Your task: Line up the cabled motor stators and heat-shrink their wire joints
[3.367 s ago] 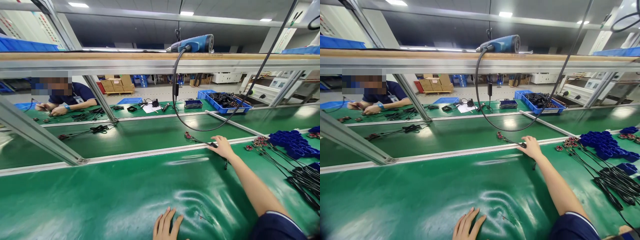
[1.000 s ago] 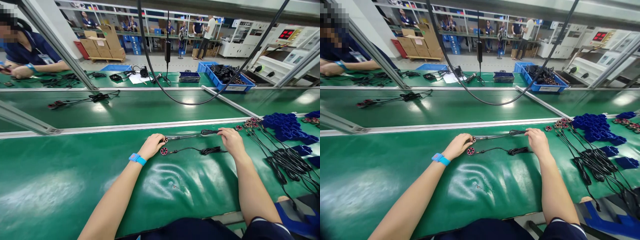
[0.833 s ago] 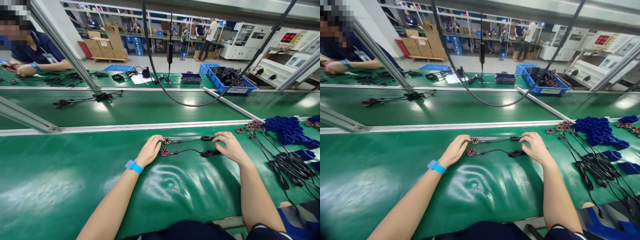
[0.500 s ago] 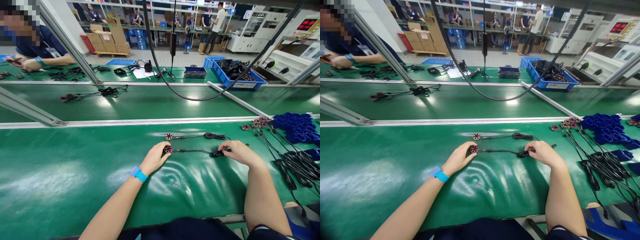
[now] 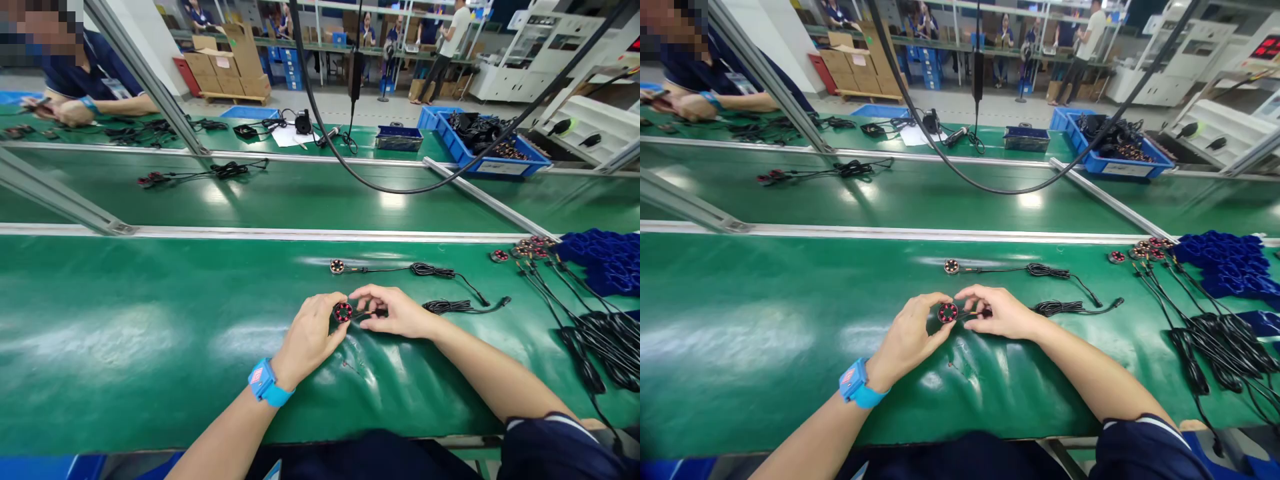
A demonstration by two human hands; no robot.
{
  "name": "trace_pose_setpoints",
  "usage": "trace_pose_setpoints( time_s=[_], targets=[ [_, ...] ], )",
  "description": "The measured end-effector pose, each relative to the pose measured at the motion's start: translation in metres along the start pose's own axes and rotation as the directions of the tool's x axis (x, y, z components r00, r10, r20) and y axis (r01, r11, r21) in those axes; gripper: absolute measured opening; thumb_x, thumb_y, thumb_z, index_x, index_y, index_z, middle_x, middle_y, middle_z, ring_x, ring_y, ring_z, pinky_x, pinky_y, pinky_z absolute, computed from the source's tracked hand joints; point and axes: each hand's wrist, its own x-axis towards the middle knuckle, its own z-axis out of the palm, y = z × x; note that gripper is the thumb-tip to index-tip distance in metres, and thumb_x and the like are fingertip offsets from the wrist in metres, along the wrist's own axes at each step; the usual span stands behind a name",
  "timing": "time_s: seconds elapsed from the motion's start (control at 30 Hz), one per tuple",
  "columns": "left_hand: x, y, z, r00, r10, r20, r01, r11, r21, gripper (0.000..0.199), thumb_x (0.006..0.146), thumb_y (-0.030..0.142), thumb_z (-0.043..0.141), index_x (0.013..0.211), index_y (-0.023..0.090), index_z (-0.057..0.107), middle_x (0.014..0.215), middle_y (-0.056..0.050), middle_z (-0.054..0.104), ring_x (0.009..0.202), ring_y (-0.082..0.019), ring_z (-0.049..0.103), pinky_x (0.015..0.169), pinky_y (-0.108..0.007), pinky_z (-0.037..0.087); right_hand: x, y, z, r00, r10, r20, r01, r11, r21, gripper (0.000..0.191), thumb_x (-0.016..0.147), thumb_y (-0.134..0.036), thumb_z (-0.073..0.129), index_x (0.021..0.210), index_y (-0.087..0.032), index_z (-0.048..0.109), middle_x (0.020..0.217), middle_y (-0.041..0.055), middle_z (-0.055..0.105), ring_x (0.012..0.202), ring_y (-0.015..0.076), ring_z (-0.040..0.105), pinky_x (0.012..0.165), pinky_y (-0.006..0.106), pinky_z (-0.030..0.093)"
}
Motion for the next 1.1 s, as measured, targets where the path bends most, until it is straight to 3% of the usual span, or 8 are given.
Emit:
trace_pose_setpoints(
  time_s=[0.07,0.13,0.27,0.37,0.43,0.6,0.8,1.1],
  targets=[
    [-0.002,0.005,0.001,1.0,-0.001,0.017,0.001,1.0,-0.006,0.033,0.091,0.019,0.06,0.122,0.022,0.048,0.109,-0.005,0.067,0.098,-0.022,0.065,0.088,-0.035,0.053,-0.003,0.002,0.0,0.997,0.075,0.036,-0.078,0.993,0.093,0.047,0.082,-0.026,0.074,0.126,-0.022,0.057,0.095,-0.0013,0.061,0.067,0.0073,0.051,0.064,0.021,0.046],
    [-0.003,0.008,0.004,1.0,0.006,0.018,-0.006,1.0,-0.009,0.031,0.092,0.02,0.06,0.121,0.022,0.049,0.107,-0.005,0.067,0.098,-0.022,0.065,0.088,-0.036,0.053,-0.006,0.001,-0.002,0.988,0.134,0.08,-0.146,0.976,0.164,0.045,0.079,-0.023,0.074,0.121,-0.02,0.058,0.095,-0.0012,0.06,0.066,0.0061,0.049,0.062,0.019,0.043],
    [-0.004,0.009,0.009,1.0,0.01,-0.022,-0.01,1.0,-0.004,0.029,0.093,0.02,0.059,0.121,0.022,0.05,0.108,-0.006,0.068,0.1,-0.023,0.066,0.089,-0.038,0.053,-0.005,-0.001,-0.009,0.967,0.206,0.149,-0.239,0.936,0.258,0.032,0.08,-0.03,0.072,0.105,-0.013,0.063,0.079,-0.0017,0.06,0.059,0.0055,0.044,0.056,0.019,0.038],
    [-0.005,0.009,0.009,0.999,0.024,-0.043,-0.026,0.999,-0.029,0.028,0.094,0.022,0.059,0.121,0.022,0.05,0.107,-0.005,0.068,0.099,-0.022,0.066,0.088,-0.038,0.054,-0.003,0.001,-0.011,0.934,0.306,0.185,-0.348,0.899,0.265,0.031,0.082,-0.037,0.067,0.101,-0.013,0.065,0.065,-0.0033,0.054,0.056,0.007,0.045,0.05,0.018,0.035],
    [-0.005,0.009,0.008,0.998,0.05,-0.048,-0.052,0.998,-0.046,0.027,0.095,0.021,0.06,0.12,0.022,0.05,0.107,-0.005,0.069,0.099,-0.021,0.066,0.088,-0.037,0.054,-0.003,0.003,-0.012,0.916,0.36,0.175,-0.396,0.878,0.268,0.029,0.081,-0.037,0.064,0.098,-0.013,0.066,0.069,-0.0007,0.058,0.058,0.0081,0.049,0.048,0.018,0.036],
    [-0.005,0.009,0.006,0.998,0.059,-0.03,-0.061,0.996,-0.067,0.028,0.095,0.021,0.061,0.12,0.022,0.05,0.106,-0.005,0.069,0.098,-0.02,0.067,0.088,-0.036,0.053,-0.002,0.005,-0.008,0.911,0.383,0.153,-0.412,0.841,0.35,0.027,0.075,-0.036,0.068,0.091,-0.013,0.066,0.078,0.0014,0.061,0.062,0.0083,0.052,0.047,0.017,0.034],
    [-0.007,0.007,0.006,0.998,0.052,0.03,-0.049,0.994,-0.102,0.03,0.094,0.019,0.062,0.122,0.022,0.05,0.108,-0.004,0.068,0.098,-0.02,0.066,0.089,-0.036,0.051,-0.001,0.005,0.0,0.94,0.324,0.108,-0.34,0.858,0.385,0.035,0.078,-0.045,0.075,0.089,-0.012,0.071,0.072,-0.0007,0.061,0.06,0.0068,0.047,0.056,0.021,0.037],
    [-0.007,0.004,0.006,0.997,0.051,0.061,-0.046,0.995,-0.088,0.03,0.094,0.02,0.061,0.12,0.02,0.048,0.104,-0.005,0.065,0.094,-0.021,0.063,0.087,-0.037,0.048,-0.002,0.008,-0.002,0.938,0.337,0.085,-0.341,0.844,0.414,0.039,0.082,-0.03,0.065,0.117,-0.013,0.066,0.086,0.0025,0.066,0.064,0.0072,0.055,0.056,0.02,0.04]
  ],
)
